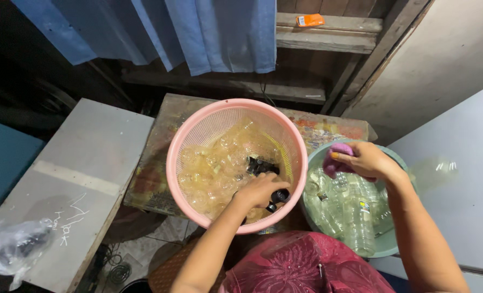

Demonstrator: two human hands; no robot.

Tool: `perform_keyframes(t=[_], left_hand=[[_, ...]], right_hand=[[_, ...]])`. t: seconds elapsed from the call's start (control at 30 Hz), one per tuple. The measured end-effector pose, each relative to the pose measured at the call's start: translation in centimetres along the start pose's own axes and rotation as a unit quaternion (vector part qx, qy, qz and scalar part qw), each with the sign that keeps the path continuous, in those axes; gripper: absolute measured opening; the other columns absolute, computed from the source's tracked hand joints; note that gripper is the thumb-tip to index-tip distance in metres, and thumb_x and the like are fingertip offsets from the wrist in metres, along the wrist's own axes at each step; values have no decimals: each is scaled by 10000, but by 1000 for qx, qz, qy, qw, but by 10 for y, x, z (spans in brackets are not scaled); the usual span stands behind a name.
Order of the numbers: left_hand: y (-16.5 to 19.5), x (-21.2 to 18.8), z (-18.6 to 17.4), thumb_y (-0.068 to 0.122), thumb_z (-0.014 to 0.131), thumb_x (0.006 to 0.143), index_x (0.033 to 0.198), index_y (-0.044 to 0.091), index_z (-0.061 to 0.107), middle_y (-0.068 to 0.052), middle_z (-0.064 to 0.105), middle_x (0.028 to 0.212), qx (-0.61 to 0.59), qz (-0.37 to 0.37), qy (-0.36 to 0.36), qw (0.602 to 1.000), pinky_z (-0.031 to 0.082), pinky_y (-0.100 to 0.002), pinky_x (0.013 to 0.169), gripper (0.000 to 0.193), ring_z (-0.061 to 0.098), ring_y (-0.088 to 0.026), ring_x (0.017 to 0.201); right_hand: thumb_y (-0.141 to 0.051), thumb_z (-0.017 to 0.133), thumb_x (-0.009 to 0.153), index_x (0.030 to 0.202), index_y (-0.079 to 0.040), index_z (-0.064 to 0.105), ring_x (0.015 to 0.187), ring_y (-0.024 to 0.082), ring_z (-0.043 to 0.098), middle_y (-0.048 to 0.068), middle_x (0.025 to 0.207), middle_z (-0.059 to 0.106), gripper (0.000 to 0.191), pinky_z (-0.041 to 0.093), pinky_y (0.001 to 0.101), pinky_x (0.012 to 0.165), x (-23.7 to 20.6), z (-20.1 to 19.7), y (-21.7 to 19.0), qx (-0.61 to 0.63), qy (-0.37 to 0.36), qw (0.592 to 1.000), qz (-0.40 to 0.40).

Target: The person washes plastic bottles and their caps by hand using a pink cloth. They scrub each bottle in a pink basin filled with soapy water, then transfer the cleaned bottles into a green basin. The process is repeated for multiple bottles throughout the clip.

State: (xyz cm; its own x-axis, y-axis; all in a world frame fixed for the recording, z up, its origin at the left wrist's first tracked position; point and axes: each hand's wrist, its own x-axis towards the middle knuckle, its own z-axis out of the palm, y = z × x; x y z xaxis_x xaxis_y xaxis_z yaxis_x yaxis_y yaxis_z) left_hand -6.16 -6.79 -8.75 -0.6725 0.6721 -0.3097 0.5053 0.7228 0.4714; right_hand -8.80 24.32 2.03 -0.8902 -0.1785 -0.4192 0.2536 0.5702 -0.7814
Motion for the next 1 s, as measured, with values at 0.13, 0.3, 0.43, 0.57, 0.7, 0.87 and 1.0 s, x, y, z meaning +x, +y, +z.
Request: perform_keyframes(t=[0.13,0.3,0.43,0.57,0.7,0.87,1.0], left_hand=[[-9,9,2,-149,721,625,1453,328,518,-154,416,1521,13,54,34,998,488,-451,1011,976,506,-391,1283],[-22,13,-8,-50,787,654,1405,176,533,-154,528,1431,-47,66,129,988,472,-455,1044,825,537,-398,1269],[-31,-4,-36,29,845,623,1367,76,541,-175,570,1392,-124,71,187,972,443,-415,1108,806,537,-364,1319],[-23,-30,-76,116,903,618,1358,77,522,-171,513,1463,-160,-29,220,962,415,-415,1127,833,500,-344,1354],[-12,-47,-106,197,898,684,1429,137,499,-144,514,1486,-169,-150,232,946,416,-460,1098,847,494,-321,1355],[-22,-59,-104,297,895,646,1346,167,601,-146,729,1214,-264,-166,347,884,599,-377,942,770,730,-277,1121],[-35,-58,-85,334,989,626,1223,103,612,-164,733,1178,-218,-108,479,843,569,-392,927,744,719,-311,1088]], right_hand=[[-306,705,924,1101,-58,772,779,105,708,66,891,812,313,560,282,722,5,10,-10,-64,47,996,-32],[-324,702,924,1165,-89,758,737,129,664,68,890,794,341,547,327,659,5,22,-21,-51,52,996,-45],[-353,708,913,1180,-115,752,718,116,693,64,888,790,360,568,312,636,3,39,-23,1,43,998,-42],[-330,751,882,1197,-133,745,706,99,688,57,882,787,371,576,288,651,7,59,-17,-63,73,992,-84],[-305,716,922,1271,-146,693,746,180,657,81,964,769,384,551,369,673,15,67,-10,-23,66,996,-48],[-223,697,984,1356,-56,560,948,94,657,81,1127,698,430,546,248,776,22,59,-13,40,155,948,-273],[-188,580,1020,1297,-83,611,675,45,591,39,982,741,298,498,209,568,22,54,-27,272,102,946,-147]])
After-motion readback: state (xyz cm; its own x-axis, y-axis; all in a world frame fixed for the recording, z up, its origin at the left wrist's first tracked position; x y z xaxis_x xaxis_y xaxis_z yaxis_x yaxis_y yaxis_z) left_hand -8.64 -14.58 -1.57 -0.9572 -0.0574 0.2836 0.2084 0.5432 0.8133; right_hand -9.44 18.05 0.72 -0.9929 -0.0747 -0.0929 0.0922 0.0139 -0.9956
